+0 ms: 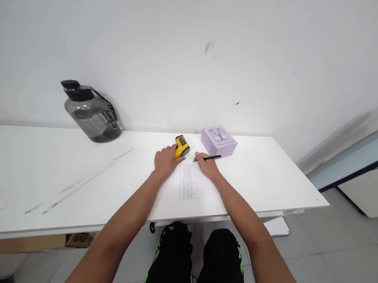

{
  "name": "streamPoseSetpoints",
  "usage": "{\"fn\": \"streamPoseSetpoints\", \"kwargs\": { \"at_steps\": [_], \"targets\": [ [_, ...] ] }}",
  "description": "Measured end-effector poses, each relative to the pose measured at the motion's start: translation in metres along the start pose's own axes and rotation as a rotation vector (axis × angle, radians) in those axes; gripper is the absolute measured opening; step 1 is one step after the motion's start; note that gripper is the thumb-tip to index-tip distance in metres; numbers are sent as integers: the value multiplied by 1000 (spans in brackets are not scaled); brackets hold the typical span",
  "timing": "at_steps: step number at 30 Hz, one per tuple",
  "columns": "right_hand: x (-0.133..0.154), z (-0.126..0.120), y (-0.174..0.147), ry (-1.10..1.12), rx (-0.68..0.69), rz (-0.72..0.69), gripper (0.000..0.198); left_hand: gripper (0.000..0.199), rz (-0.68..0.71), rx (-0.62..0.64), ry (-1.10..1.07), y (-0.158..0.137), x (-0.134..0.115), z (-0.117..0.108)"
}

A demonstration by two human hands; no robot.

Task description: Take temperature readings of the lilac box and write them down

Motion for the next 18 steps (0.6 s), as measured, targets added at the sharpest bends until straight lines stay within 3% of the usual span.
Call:
{"fn": "streamPoseSetpoints", "kwargs": {
  "at_steps": [18],
  "targets": [
    [8,-5,-6,-48,2,36,49,63,7,-3,-8,0,-1,-1]
  ]
}}
Point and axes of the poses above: each hand's wrist, its own y-axis towards the middle knuckle, its own z-axis out of the palm, x = y × z, the point moved 2 cm from there along y, towards the middle knuckle, and after that the axes turned 15 degrees about -y, right-handed, at the moved point
